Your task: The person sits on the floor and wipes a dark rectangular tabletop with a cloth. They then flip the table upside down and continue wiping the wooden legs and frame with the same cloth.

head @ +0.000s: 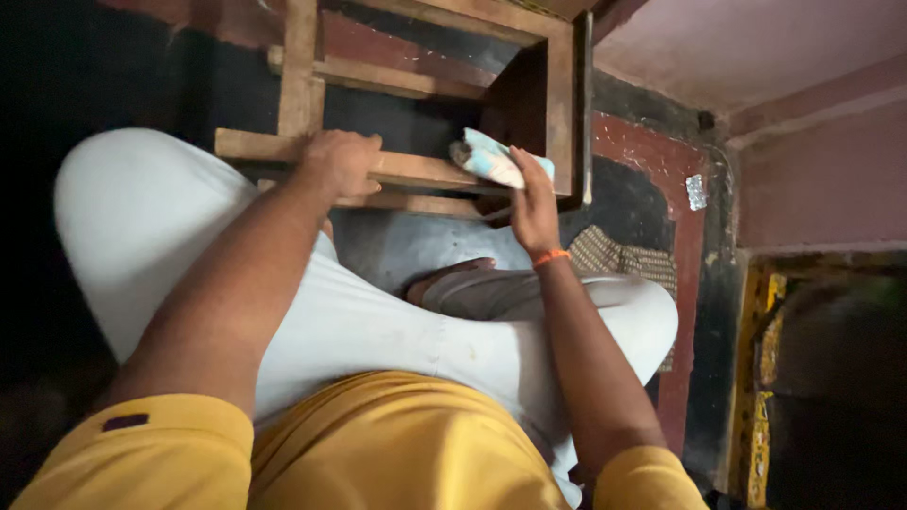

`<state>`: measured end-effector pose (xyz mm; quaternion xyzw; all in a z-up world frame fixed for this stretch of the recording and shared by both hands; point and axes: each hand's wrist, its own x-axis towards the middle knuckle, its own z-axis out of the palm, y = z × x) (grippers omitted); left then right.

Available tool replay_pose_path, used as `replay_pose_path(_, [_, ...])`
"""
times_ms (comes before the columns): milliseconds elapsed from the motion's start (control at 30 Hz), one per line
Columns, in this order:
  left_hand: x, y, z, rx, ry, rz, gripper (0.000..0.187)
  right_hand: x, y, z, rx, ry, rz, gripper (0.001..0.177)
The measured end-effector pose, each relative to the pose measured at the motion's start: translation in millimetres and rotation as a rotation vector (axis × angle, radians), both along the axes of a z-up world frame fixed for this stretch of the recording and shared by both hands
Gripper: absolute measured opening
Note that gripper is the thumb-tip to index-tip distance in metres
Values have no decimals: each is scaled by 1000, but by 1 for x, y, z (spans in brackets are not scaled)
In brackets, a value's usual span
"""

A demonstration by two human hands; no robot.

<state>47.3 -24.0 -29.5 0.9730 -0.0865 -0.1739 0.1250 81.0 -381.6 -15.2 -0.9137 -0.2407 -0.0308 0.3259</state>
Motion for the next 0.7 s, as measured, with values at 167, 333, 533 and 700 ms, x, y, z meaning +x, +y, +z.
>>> replay_pose_path(167, [10,6,7,14,65,-28,57,9,-32,32,1034,737,-251,48])
replay_pose_path(333, [21,-1,32,77,199,-32,72,32,-60,47,309,326,-417,61])
replay_pose_path(533, [29,-44,24,-138,41,-108,67,20,-30,27,-376,-75,-340,78])
replay_pose_path(700, [25,-55,14,-186,-53,-59,56,22,2,13,-468,-124,-315,82])
